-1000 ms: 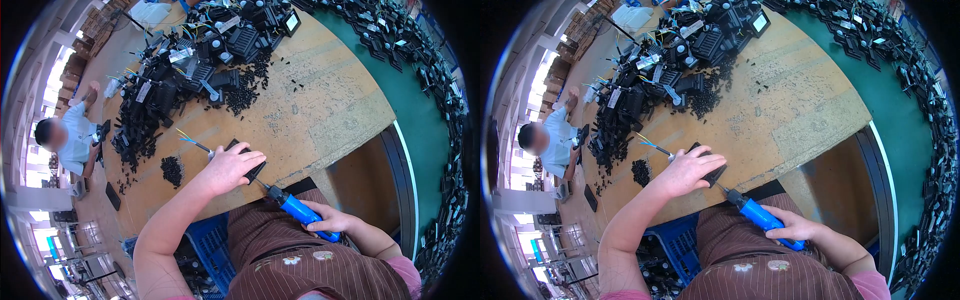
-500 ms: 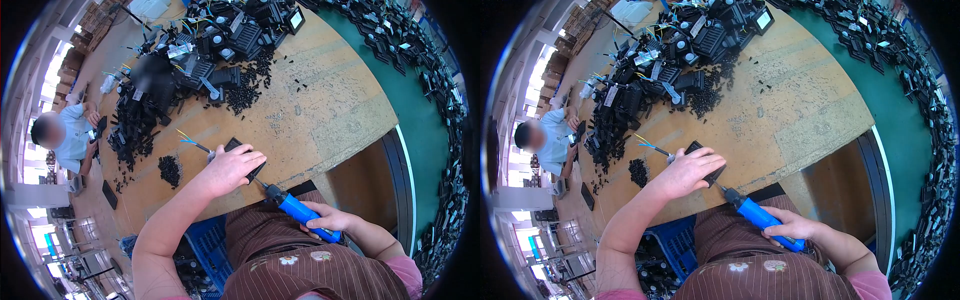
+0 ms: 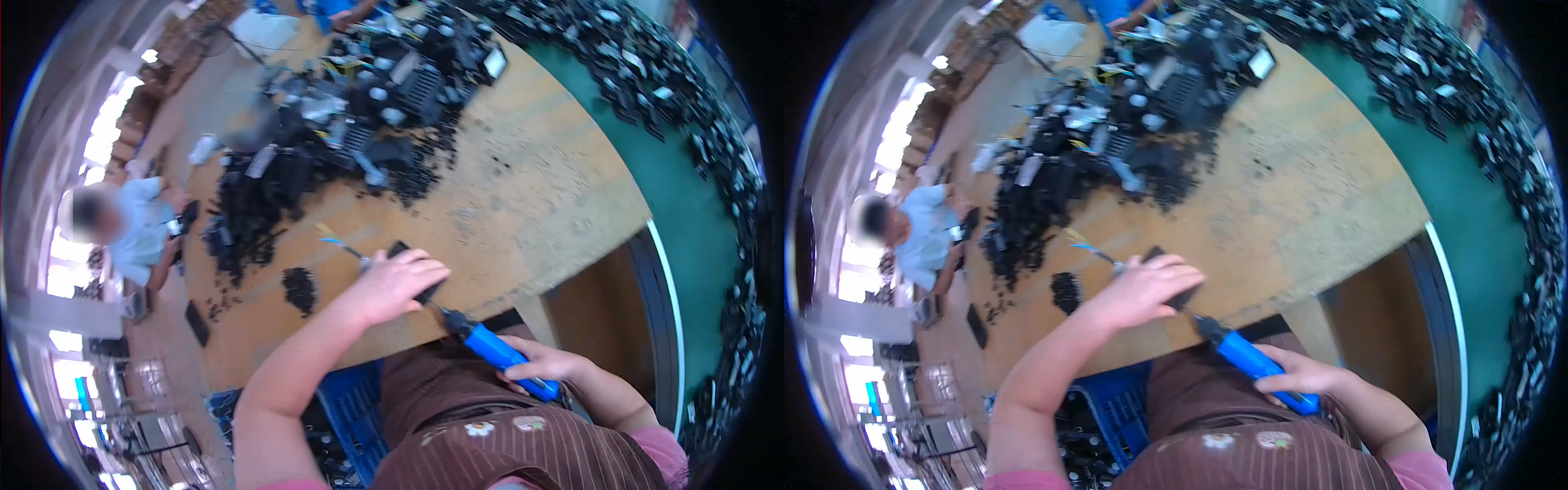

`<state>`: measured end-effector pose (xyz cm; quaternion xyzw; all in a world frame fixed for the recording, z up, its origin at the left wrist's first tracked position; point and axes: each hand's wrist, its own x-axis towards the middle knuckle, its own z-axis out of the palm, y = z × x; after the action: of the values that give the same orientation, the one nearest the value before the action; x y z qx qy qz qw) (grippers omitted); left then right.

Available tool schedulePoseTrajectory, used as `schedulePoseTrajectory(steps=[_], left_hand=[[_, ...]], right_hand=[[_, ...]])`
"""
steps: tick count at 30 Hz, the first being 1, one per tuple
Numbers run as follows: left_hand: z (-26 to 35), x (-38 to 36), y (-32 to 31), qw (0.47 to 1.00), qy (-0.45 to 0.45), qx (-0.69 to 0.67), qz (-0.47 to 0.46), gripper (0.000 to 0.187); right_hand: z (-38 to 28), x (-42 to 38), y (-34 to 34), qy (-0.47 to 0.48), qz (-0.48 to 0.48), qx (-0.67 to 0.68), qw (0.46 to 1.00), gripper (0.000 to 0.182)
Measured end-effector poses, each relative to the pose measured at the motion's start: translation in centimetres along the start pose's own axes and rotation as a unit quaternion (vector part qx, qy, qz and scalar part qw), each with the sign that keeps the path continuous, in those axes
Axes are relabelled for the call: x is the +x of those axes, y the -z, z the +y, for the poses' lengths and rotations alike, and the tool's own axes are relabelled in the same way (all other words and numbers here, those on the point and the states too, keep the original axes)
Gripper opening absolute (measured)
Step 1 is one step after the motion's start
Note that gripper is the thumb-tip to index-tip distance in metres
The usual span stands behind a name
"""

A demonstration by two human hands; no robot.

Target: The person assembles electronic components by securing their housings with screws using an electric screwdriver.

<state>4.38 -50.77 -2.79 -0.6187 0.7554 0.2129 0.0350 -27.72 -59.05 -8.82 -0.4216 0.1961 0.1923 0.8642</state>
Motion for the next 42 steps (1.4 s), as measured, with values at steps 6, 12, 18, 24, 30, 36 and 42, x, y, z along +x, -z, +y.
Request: schedulePoseTrajectory(steps=[6,12,18,24,30,36,42], left_hand=[[1.0,-1.6,-1.0,0.996,0.038,-0.013,0.075,0.072],[1.9,-7.3,-1.9,0.979,0.090,-0.042,0.178,0.071],[-2.9,-19.0,-1.4,0.940,0.258,0.001,0.222,0.069],[-9.7,-27.6,-4.9,0.902,0.410,0.008,0.132,0.067],[-10.6,-20.3,-2.3,0.887,0.362,0.038,0.284,0.049],[-9.0,-1.5,2.1,0.817,0.357,-0.253,0.376,0.074],[-12.1,9.7,0.2,0.803,0.377,-0.140,0.440,0.053]], right_hand=[[1.3,-2.3,0.4,0.090,0.103,-0.252,0.958,0.090],[3.0,-4.5,0.1,0.108,0.156,-0.099,0.977,0.092],[2.2,-5.1,0.5,0.086,0.162,-0.110,0.977,0.090],[-0.2,-4.4,-1.0,0.065,0.121,-0.149,0.979,0.084],[-0.4,-3.2,-1.3,0.092,0.125,-0.155,0.976,0.081],[-0.4,-2.9,-1.0,0.091,0.133,-0.122,0.979,0.082],[0.2,-3.2,-0.6,0.105,0.135,-0.117,0.978,0.084]])
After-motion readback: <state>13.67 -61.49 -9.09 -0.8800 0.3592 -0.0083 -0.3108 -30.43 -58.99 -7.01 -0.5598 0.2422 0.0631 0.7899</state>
